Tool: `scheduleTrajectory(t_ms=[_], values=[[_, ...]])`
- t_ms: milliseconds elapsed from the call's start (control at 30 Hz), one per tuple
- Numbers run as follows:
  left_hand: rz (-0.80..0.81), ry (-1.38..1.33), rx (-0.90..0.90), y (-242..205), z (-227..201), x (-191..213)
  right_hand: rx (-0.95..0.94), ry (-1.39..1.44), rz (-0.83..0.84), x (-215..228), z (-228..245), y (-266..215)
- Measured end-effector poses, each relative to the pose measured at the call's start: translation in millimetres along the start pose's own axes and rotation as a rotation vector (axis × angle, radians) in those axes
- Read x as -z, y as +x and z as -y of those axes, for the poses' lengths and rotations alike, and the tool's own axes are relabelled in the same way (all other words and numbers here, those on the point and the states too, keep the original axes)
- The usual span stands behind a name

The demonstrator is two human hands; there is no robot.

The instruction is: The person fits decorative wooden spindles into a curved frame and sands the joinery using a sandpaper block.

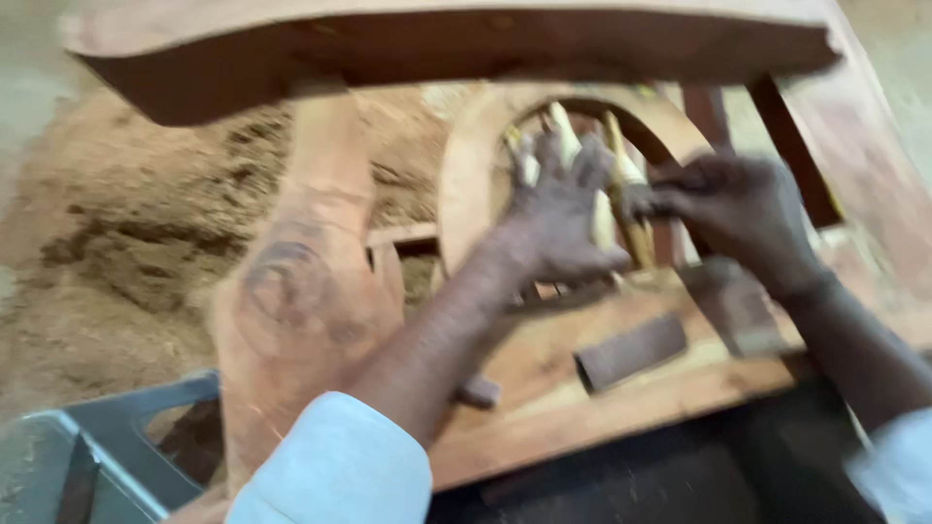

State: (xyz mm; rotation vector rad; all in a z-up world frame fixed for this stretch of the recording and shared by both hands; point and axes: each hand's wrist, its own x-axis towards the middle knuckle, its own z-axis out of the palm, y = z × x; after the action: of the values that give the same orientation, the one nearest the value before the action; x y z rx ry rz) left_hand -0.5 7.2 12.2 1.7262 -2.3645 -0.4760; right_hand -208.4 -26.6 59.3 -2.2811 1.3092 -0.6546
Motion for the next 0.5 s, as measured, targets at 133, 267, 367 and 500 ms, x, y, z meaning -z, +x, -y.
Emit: scheduleTrajectory(t_ms=[133, 267, 367, 500], values=[[0.000, 0.016, -0.011, -0.6, 3.4, 0.3, -0.021, -0.137, 0.040, 3.0, -2.6, -10.1], [-0.034, -0.014, -0.031, 1.1, 7.3, 3.1, 0.097, -0.230, -0.044, -0.7, -4.1, 5.2], [0.007, -0.036, -0.026, -9.8, 1.9, -4.8, 0.092, -0.171, -0.078, -1.6, -14.4, -17.2], [0.035, -0.019, 0.019, -6.2, -1.8, 10.0, 0.056, -0.251, 0.036, 9.2, -8.1, -21.5]])
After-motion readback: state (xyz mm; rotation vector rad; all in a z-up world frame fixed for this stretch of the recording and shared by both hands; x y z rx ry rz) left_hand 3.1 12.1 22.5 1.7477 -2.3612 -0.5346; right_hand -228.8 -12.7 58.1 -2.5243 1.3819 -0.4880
